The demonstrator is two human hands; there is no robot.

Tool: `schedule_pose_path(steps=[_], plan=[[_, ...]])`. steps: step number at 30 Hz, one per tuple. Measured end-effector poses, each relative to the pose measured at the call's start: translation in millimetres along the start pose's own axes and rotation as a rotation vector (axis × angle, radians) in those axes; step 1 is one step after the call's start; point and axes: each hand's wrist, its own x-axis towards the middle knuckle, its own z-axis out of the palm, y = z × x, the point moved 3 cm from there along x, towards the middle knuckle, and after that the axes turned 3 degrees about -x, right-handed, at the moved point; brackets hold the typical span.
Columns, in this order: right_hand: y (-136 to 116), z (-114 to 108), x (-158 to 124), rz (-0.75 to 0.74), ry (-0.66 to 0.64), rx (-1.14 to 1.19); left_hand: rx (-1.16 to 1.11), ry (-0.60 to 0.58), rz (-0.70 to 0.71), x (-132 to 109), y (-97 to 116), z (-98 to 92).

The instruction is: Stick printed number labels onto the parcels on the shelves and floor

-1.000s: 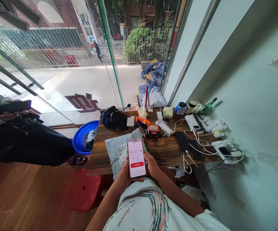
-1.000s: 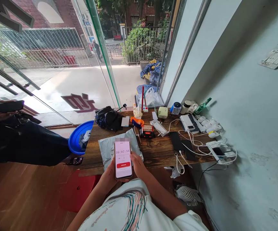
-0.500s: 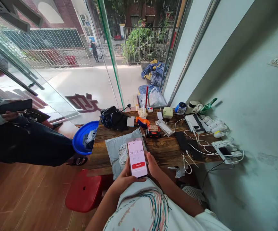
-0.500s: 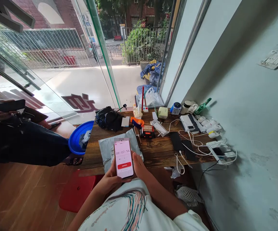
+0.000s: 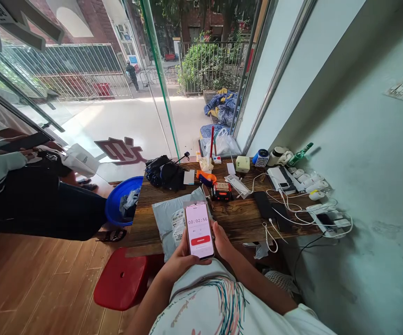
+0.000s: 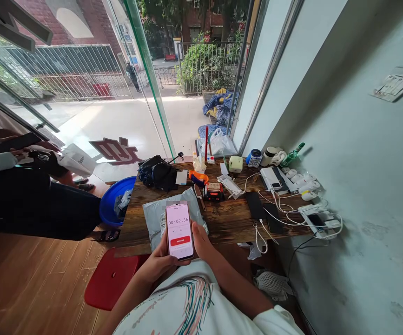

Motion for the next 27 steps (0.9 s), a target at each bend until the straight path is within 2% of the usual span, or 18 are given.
schedule_pose_path(steps=[14, 20, 23, 27], plan=[[-1.6, -1.1, -3.4, 0.011, -0.01, 0.029, 0.015, 0.004, 0.009, -1.1, -3.2, 0.7], [2.7, -2.3, -7.2, 0.022, 0.026, 0.037, -0.042, -0.008, -0.01, -0.6, -4.9, -0.2], [4.2, 1.8, -12.4, 0.038, 0.088, 0.017, -0.088, -0.006, -0.021, 1.5, -5.4, -1.3], [0.9, 9.3, -21.0, 0.017, 0.243, -0.156, -0.115, 0.037, 0.004, 5.4, -7.3, -4.0]])
